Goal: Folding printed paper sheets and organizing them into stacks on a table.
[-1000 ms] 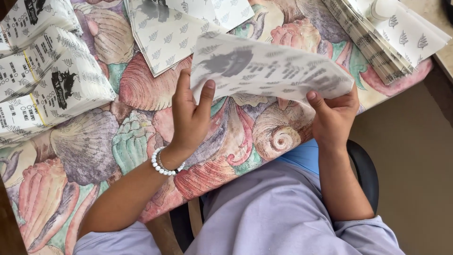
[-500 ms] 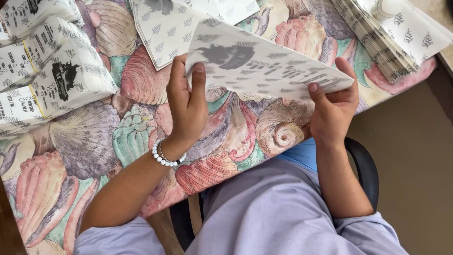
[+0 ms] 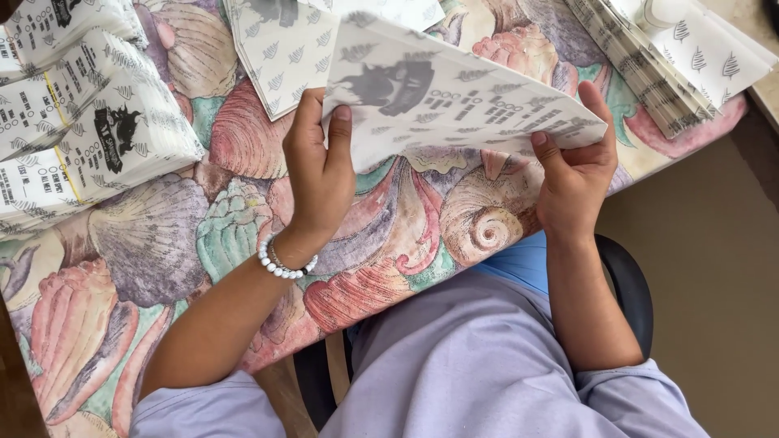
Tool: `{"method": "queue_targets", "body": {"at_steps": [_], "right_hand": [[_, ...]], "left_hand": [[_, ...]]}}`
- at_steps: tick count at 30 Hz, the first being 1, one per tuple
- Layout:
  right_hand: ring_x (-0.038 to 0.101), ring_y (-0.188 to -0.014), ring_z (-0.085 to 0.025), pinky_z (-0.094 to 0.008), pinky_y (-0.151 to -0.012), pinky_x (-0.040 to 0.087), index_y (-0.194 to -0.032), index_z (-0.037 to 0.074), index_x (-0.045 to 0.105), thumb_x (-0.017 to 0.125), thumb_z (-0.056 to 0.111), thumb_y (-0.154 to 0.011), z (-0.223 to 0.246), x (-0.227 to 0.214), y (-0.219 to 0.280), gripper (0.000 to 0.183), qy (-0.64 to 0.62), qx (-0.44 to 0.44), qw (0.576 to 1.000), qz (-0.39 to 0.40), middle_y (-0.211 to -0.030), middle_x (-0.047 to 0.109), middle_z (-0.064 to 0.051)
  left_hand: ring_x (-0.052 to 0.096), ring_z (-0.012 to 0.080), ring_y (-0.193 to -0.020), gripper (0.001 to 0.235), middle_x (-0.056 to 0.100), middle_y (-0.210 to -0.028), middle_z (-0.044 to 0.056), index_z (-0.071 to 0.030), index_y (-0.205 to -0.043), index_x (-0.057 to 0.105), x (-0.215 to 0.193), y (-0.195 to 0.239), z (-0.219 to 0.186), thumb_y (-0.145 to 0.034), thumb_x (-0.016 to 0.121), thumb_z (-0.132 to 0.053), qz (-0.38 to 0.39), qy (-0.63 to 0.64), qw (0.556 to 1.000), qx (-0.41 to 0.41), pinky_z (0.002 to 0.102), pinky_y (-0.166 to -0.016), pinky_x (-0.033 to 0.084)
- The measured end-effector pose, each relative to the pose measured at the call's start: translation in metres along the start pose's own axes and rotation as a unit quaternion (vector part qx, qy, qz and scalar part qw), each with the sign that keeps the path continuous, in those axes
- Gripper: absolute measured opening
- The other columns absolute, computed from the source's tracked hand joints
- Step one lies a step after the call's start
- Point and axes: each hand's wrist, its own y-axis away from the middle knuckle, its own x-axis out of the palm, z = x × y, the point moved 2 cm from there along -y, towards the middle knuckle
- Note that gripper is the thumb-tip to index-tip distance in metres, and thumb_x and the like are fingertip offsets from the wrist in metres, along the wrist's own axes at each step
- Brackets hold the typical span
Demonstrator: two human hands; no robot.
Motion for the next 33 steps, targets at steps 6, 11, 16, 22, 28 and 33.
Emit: {"method": "queue_targets", "body": {"at_steps": [6,11,16,22,28,33], "right_hand": [[0.057,-0.120,-0.016,-0.029,-0.104,0.051,-0.150,0.006,0.046,0.071,-0.003,-0.103,0.003,0.006,0.001,0.054,0.011,0.008,1.000,-0.016,-0.137,0.058,-0.008],[0.059,-0.125,-0.020,-0.031,-0.110,0.053,-0.146,0.006,0.050,0.071,-0.002,-0.102,-0.008,0.003,0.003,0.049,-0.018,0.017,1.000,-0.016,-0.137,0.060,-0.011],[0.059,-0.125,-0.022,-0.035,-0.110,0.053,-0.146,0.004,0.050,0.073,0.002,-0.102,-0.003,-0.001,0.006,0.050,-0.006,-0.009,1.000,-0.022,-0.134,0.061,-0.010],[0.061,-0.124,-0.018,-0.031,-0.113,0.052,-0.143,0.006,0.052,0.070,-0.003,-0.100,-0.009,-0.003,-0.001,0.047,-0.053,0.042,0.998,-0.019,-0.131,0.064,-0.009],[0.049,-0.147,-0.027,-0.048,-0.124,0.047,-0.157,0.012,0.040,0.064,0.026,-0.112,0.056,0.024,-0.032,0.053,0.293,-0.356,0.886,-0.037,-0.154,0.047,-0.010],[0.066,-0.102,-0.040,-0.046,-0.084,0.056,-0.122,-0.014,0.072,0.077,-0.004,-0.111,0.074,0.055,-0.055,0.016,0.308,-0.442,0.832,0.136,-0.115,0.066,-0.028]], "left_hand": [[0.050,0.0111,-0.077,0.016,0.057,-0.090,0.002,-0.008,-0.109,0.052,0.001,0.000,0.010,-0.112,0.043,-0.021,0.019,0.060,0.997,-0.036,0.024,-0.069,0.044],[0.029,0.0041,-0.059,0.017,0.041,-0.077,-0.005,-0.012,-0.104,0.048,0.005,0.007,0.007,-0.112,0.040,-0.024,0.000,0.062,0.996,-0.066,0.023,-0.051,0.024],[0.024,0.0046,-0.062,0.020,0.030,-0.073,-0.008,-0.015,-0.094,0.043,0.006,0.009,0.007,-0.111,0.040,-0.025,-0.023,0.059,0.997,-0.053,0.025,-0.054,0.022],[0.026,0.0043,-0.052,0.027,0.036,-0.067,-0.007,-0.011,-0.104,0.046,0.013,0.013,0.015,-0.111,0.038,-0.036,-0.028,0.000,0.999,-0.036,0.025,-0.046,0.019],[0.028,0.0059,-0.053,0.026,0.037,-0.066,-0.005,-0.012,-0.097,0.045,0.014,0.016,0.015,-0.111,0.038,-0.033,-0.033,-0.003,0.999,-0.017,0.026,-0.048,0.020],[0.023,0.0059,-0.055,0.021,0.030,-0.067,-0.006,-0.012,-0.098,0.045,0.014,0.016,0.014,-0.111,0.040,-0.028,-0.034,0.017,0.999,-0.021,0.028,-0.051,0.019]]}}
